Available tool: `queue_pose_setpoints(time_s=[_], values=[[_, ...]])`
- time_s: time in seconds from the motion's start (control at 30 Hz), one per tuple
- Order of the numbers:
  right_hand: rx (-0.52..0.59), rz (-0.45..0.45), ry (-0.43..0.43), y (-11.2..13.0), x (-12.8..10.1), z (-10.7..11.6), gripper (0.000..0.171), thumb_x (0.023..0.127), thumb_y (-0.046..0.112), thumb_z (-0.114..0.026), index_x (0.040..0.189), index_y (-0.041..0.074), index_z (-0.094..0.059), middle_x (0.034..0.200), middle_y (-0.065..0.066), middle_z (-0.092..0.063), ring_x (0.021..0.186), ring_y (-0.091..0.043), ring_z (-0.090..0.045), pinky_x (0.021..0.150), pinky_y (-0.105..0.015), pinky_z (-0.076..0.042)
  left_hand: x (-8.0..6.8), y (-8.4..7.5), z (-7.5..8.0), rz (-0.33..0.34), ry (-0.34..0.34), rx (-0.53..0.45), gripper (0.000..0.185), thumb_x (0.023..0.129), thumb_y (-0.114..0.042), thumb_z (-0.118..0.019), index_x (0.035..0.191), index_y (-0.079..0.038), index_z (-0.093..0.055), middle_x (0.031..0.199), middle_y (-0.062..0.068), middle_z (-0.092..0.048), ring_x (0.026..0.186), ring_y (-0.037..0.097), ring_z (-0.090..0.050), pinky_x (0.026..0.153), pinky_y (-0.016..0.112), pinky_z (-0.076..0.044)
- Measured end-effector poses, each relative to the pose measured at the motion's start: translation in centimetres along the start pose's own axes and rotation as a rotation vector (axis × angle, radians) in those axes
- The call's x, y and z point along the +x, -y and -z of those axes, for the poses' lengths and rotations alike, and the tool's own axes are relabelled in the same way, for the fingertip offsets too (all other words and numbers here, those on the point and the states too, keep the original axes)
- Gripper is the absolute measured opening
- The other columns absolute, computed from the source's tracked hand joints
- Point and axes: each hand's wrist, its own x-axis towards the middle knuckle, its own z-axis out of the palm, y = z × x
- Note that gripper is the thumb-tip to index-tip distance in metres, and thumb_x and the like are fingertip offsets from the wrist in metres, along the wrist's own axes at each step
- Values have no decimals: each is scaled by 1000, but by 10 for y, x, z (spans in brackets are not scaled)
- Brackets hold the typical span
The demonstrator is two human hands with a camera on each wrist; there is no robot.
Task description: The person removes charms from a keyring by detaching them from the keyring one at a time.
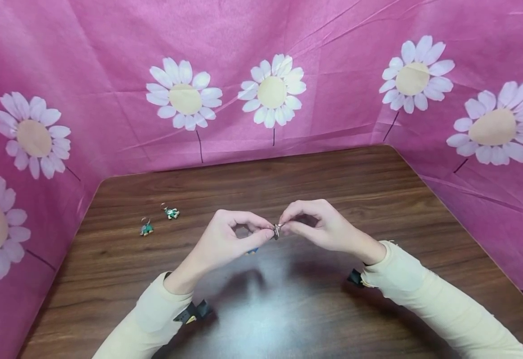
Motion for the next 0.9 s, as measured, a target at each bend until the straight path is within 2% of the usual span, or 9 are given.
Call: queue_pose_setpoints(time_s=[0.13,0.27,0.43,0.6,0.73,0.9], values=[[42,-95,-16,1,-2,-1,19,92,-11,-67,102,5,-68,88,-8,-73,74,-17,-68,57,-30,-57,1,-1,0,9,-5,2,9,89,-9,-78,98,-10,-80,75,6,-73,57,16,-60,47,28,-52],[57,-195,-42,5,-2,-1,17,94,-8,-66,101,7,-68,83,-5,-73,64,-13,-64,46,-30,-51,2,-2,-1,9,-14,19,9,89,-8,-78,98,-9,-80,74,4,-72,58,16,-62,47,29,-53],[111,-325,-61,12,-2,-4,10,97,-2,-65,102,7,-66,81,-8,-72,59,-15,-61,38,-30,-44,2,-2,-2,-1,-36,42,8,88,-10,-79,97,-10,-80,74,-1,-72,60,19,-64,47,32,-54],[159,-459,-66,15,-1,-6,5,98,7,-67,103,8,-66,80,-11,-72,55,-20,-57,33,-28,-39,1,-1,-3,-1,-58,53,9,88,-14,-81,97,-11,-80,76,1,-74,57,20,-64,46,32,-54],[193,-482,-66,14,0,-9,6,99,8,-66,105,8,-65,80,-13,-71,53,-23,-54,33,-28,-38,0,2,-4,-11,-73,59,8,89,-13,-80,96,-10,-79,76,1,-74,53,19,-62,44,31,-53],[231,-451,-54,13,0,-12,17,99,7,-65,116,6,-62,87,-16,-69,60,-18,-60,35,-28,-39,1,5,-6,-35,-98,79,6,92,-14,-77,96,-9,-77,76,-1,-74,52,18,-62,43,30,-52]])
